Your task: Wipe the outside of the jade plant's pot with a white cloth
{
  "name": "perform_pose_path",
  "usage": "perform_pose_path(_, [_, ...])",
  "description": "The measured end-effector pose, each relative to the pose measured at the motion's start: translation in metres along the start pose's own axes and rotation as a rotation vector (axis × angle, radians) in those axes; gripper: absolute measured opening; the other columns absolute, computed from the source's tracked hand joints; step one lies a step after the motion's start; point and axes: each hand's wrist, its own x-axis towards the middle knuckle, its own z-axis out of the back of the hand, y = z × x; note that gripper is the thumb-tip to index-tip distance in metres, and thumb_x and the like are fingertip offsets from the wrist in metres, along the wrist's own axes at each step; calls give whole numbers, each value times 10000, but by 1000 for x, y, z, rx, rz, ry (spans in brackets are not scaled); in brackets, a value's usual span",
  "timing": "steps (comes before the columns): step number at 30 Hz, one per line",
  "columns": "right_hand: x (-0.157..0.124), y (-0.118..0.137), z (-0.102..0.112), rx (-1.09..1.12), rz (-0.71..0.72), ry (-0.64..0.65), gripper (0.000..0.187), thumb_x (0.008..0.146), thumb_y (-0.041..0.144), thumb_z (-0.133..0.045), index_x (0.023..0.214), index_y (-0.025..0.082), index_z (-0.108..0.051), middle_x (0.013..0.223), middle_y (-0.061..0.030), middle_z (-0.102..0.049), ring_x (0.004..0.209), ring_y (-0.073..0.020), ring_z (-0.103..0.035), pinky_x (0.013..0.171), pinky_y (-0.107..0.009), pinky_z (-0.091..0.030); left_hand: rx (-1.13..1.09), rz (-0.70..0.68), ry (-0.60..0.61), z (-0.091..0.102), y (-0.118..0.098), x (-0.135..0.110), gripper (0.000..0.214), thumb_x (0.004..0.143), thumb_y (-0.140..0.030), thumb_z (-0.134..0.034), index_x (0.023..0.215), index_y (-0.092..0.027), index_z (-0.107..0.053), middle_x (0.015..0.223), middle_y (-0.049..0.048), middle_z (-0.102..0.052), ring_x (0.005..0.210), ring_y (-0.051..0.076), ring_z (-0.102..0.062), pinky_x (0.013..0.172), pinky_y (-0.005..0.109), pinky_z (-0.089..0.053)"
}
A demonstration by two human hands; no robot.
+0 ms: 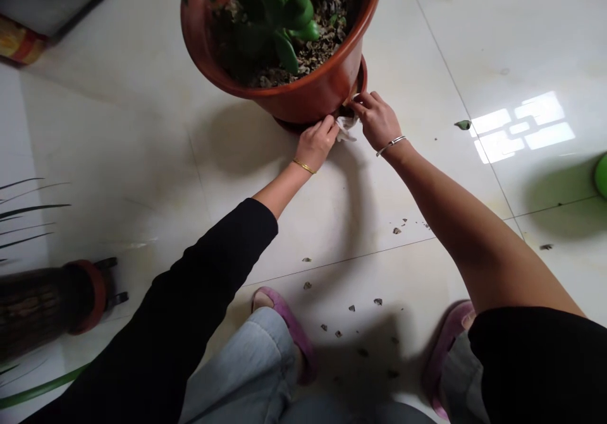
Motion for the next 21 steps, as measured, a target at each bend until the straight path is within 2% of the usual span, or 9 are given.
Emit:
perform_pose_path(3, [-2,5,-6,0,-13,2,550,1090,252,-234,1433,207,-660,1273,-153,-705,1132,-292,-623,1000,-463,-542,1,16,21,6,14,-13,471,1106,-211,-285,1386,-178,-663,1200,169,-712,1057,248,-683,890,363,-498])
perform_pose_path(5, [-8,21,-15,4,-31,9,545,1087,247,-237,1435,200,-654,1287,-162,-697,1163,-301,-624,1013,-465,-546,-13,2,-10,5,21,-18,478,1115,-230,-281,1411,-165,-649,1175,170,-719,1061,246,-685,893,357,-502])
perform_pose_path(9, [-22,66,-36,35,-116,6,533,1101,289,-235,1419,169,-646,1260,-179,-697,1141,-289,-651,975,-433,-576,-23,-58,-75,-3,27,-17,511,1122,-231,-238,1213,-127,-730,1143,173,-729,1042,232,-686,868,340,-502])
perform_pose_path(11, [-24,73,-39,48,-124,3,527,1099,281,-239,1416,170,-645,1266,-179,-699,1144,-287,-657,942,-426,-589,-5,-76,-81,-5,29,-16,509,1124,-233,-243,1138,-129,-741,1137,168,-733,1026,228,-689,857,338,-501])
perform_pose_path(13, [-22,61,-32,62,-66,26,499,1093,280,-280,1418,204,-650,1271,-161,-707,1167,-291,-654,925,-433,-593,16,-105,-88,-5,31,-15,488,1126,-241,-264,1143,-136,-740,1118,157,-739,1010,224,-694,846,335,-500])
perform_pose_path(15, [-14,35,-19,70,11,55,475,1087,287,-317,1406,236,-665,1279,-143,-718,1205,-300,-641,944,-453,-585,26,-138,-103,-4,33,-16,470,1126,-246,-280,1182,-146,-736,1100,143,-744,1000,218,-698,830,330,-501])
perform_pose_path(18, [-1,-5,1,37,56,91,477,1088,287,-313,1352,222,-704,1294,-146,-721,1198,-314,-640,979,-486,-561,23,-120,-97,-2,31,-16,471,1127,-244,-279,1212,-155,-733,1105,142,-744,1003,222,-703,822,335,-502])
perform_pose_path(21, [3,-14,3,40,64,102,483,1089,288,-306,1358,210,-701,1289,-154,-716,1187,-313,-642,1007,-492,-548,7,-55,-50,0,25,-15,462,1124,-230,-286,1216,-156,-732,1130,153,-738,1031,231,-703,848,346,-503])
